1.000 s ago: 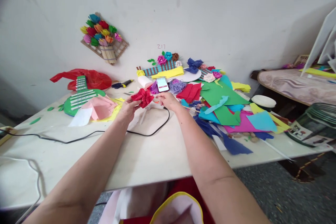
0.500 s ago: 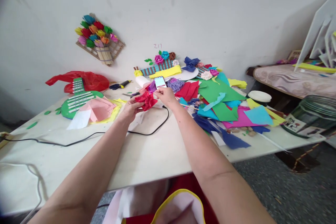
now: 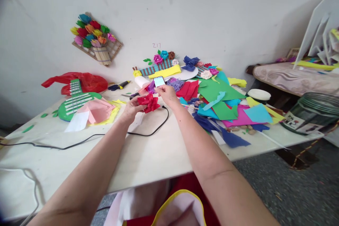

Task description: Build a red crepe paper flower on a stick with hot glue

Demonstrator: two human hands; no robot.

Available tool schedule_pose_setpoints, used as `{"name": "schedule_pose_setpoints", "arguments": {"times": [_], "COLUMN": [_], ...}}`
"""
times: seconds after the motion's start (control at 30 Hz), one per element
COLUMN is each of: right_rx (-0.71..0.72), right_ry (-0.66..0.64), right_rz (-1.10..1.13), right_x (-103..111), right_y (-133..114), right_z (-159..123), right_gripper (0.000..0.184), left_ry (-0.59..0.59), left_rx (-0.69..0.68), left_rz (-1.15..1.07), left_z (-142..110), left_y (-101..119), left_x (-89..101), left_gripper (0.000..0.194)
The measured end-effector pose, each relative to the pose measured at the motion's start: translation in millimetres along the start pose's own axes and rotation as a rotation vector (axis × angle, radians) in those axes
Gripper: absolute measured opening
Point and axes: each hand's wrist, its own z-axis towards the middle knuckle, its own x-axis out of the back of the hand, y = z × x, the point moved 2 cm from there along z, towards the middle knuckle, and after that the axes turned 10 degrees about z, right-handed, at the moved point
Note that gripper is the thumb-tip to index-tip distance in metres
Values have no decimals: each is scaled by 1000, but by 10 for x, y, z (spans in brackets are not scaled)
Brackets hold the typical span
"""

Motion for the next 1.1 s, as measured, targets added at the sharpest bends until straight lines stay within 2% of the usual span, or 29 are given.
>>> {"name": "schedule_pose_setpoints", "arguments": {"times": [0.2, 0.5, 0.67, 0.83, 1.0, 1.1], "right_rx": [48, 33, 27, 47, 52, 68], "right_ry": [2, -190, -178, -168, -154, -149], "right_rz": [-218, -294, -361, -344, -294, -277], "right_x": [59, 4, -43, -62, -74, -81], "right_y": [-66, -27, -52, -47, -11, -1], "right_z": [12, -7, -37, -36, -26, -23], "right_gripper": [40, 23, 16, 18, 18, 17], "left_ry": [-13, -26, -71, -122, -48, -28], "left_rx": [-18, -23, -9, 13, 39, 10], "left_rz": [17, 37, 62, 1, -42, -15], "left_z": [-7, -4, -27, -18, 33, 34], "left_y": [6, 4, 17, -12, -45, -29], "left_x": [-10, -35, -39, -10, 19, 5], "left_gripper": [54, 51, 57, 56, 47, 45]}}
